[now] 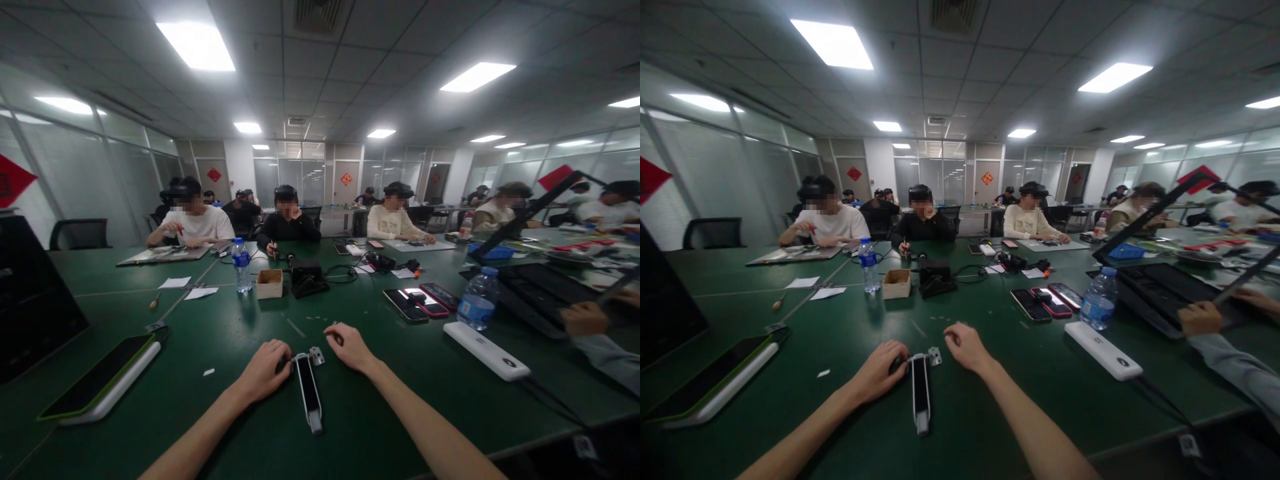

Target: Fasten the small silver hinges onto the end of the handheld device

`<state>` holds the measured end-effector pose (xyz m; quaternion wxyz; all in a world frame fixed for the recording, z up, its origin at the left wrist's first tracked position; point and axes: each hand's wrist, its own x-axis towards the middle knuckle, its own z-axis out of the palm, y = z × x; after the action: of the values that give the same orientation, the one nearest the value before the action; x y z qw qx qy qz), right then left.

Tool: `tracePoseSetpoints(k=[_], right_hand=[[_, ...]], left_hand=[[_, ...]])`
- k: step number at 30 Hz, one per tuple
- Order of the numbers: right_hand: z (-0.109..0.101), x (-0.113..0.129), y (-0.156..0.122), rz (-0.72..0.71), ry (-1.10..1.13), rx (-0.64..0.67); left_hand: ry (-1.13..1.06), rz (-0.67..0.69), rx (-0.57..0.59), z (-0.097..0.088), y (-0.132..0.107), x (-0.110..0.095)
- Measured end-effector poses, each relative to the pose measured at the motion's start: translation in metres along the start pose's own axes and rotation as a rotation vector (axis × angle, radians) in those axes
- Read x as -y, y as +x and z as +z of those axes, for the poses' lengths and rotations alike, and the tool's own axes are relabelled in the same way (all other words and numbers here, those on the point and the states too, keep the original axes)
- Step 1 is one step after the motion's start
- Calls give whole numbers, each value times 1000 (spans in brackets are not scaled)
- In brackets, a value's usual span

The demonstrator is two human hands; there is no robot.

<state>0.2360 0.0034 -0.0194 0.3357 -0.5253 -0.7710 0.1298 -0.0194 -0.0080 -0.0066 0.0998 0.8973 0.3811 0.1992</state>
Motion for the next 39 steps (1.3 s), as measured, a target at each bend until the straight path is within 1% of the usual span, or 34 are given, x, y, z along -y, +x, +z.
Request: tracePoseSetpoints(k=[2, 3, 5, 7, 9, 12, 16, 20, 22, 27, 30, 32, 36, 39], right_hand=[[-6, -21, 8, 60, -113, -92], [-9, -31, 12, 94, -167, -105], [-13, -47, 19, 148, -216, -43], [-15, -58, 26, 171, -213, 33], [-14, -63, 29, 156, -206, 57], [-9, -65, 30, 127, -217, 44], [-7, -64, 26, 145, -215, 61], [-14, -57, 20, 139, -178, 127], [-15, -49, 16, 94, -144, 146], [-9, -11, 4, -124, -47, 123], [-2, 12, -2, -170, 22, 144], [1, 22, -4, -180, 55, 154], [4, 29, -6, -223, 87, 174], [3, 28, -5, -204, 111, 195]], left_hand=[[6, -2, 1, 1, 0, 1], [10, -2, 0, 1, 0, 2], [15, -7, -3, 2, 0, 3], [14, -17, -2, 3, 0, 4], [12, -30, 3, 3, 0, 5], [13, -26, -5, 4, -2, 5], [28, -31, -16, 3, -3, 3], [31, -44, 5, -1, -3, -1], [24, -44, 14, -2, -3, -2], [30, -20, -7, -2, -4, -3], [37, -24, -9, -2, -3, -3], [47, -29, -7, -1, -3, -4], [52, -34, -18, -2, -4, -5], [48, -36, -17, -3, -5, -6]])
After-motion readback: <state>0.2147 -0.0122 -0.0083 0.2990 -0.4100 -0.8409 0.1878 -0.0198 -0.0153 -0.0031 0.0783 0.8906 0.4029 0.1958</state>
